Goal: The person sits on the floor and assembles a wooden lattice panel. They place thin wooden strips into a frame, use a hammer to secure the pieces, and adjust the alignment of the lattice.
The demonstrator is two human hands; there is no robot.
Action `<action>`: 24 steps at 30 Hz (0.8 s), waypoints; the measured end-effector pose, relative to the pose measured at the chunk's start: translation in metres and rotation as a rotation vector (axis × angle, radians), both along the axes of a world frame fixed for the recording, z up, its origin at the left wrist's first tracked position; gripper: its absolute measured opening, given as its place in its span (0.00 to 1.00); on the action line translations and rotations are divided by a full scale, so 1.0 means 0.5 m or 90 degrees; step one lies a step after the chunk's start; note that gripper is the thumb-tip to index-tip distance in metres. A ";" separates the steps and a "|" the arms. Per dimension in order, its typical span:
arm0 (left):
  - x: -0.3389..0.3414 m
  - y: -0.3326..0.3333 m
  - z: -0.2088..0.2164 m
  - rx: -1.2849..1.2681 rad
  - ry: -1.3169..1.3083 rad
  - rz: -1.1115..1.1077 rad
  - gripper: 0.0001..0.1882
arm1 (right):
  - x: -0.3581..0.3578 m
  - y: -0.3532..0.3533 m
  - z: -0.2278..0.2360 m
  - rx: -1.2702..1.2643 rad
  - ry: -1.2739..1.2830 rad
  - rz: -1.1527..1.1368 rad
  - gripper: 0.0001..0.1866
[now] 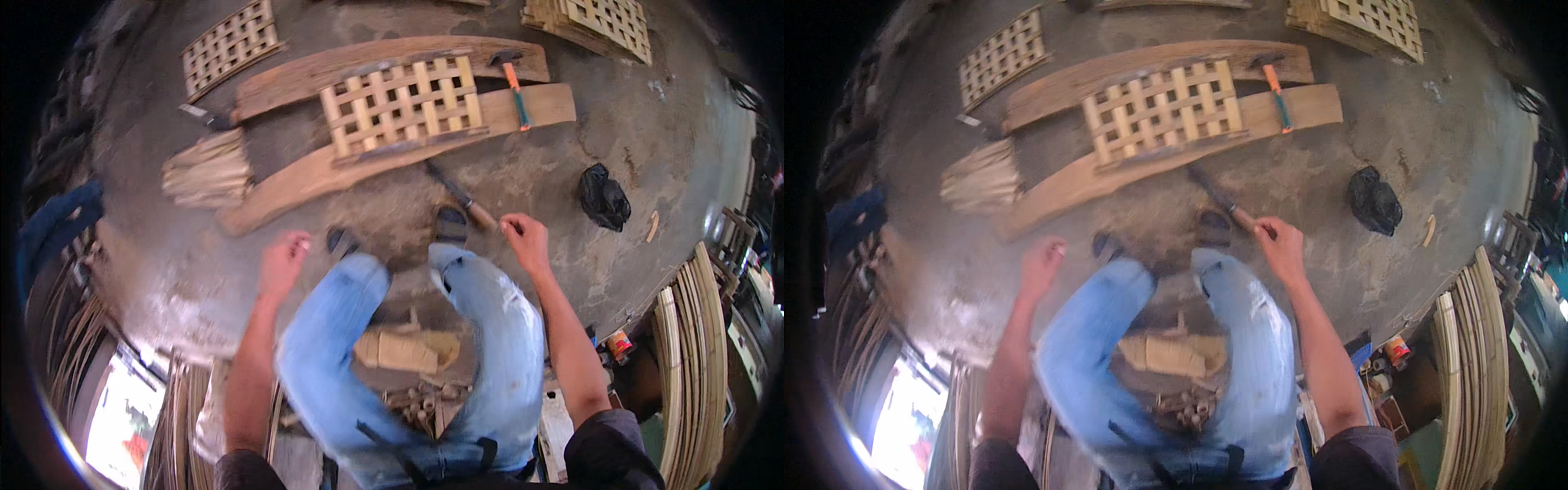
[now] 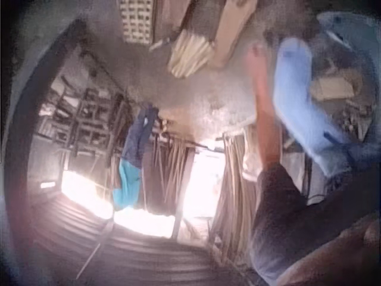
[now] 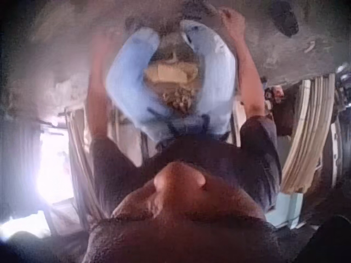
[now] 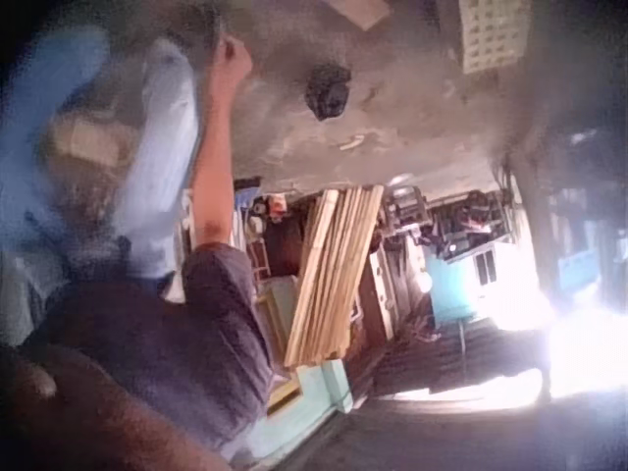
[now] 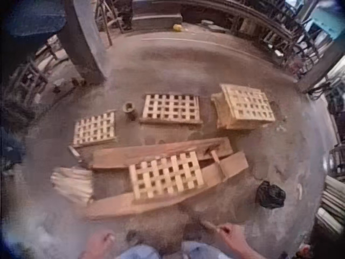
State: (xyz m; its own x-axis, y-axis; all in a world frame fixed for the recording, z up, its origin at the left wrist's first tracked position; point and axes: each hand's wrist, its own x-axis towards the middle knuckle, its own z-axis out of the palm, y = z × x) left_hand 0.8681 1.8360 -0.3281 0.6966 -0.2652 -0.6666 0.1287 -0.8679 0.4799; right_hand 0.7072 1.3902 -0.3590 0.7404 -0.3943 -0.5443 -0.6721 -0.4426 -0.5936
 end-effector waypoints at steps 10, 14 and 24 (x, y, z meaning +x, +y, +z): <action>0.192 -0.005 -0.404 -0.201 -0.286 -0.338 0.11 | 0.190 -0.188 -0.394 -0.110 -0.183 -0.018 0.09; 0.161 0.028 -0.483 -0.185 -0.364 -0.239 0.17 | 0.193 -0.191 -0.456 -0.072 -0.207 -0.057 0.10; 0.118 -0.004 -0.533 -0.213 -0.422 -0.135 0.29 | 0.187 -0.165 -0.485 -0.045 -0.220 -0.028 0.15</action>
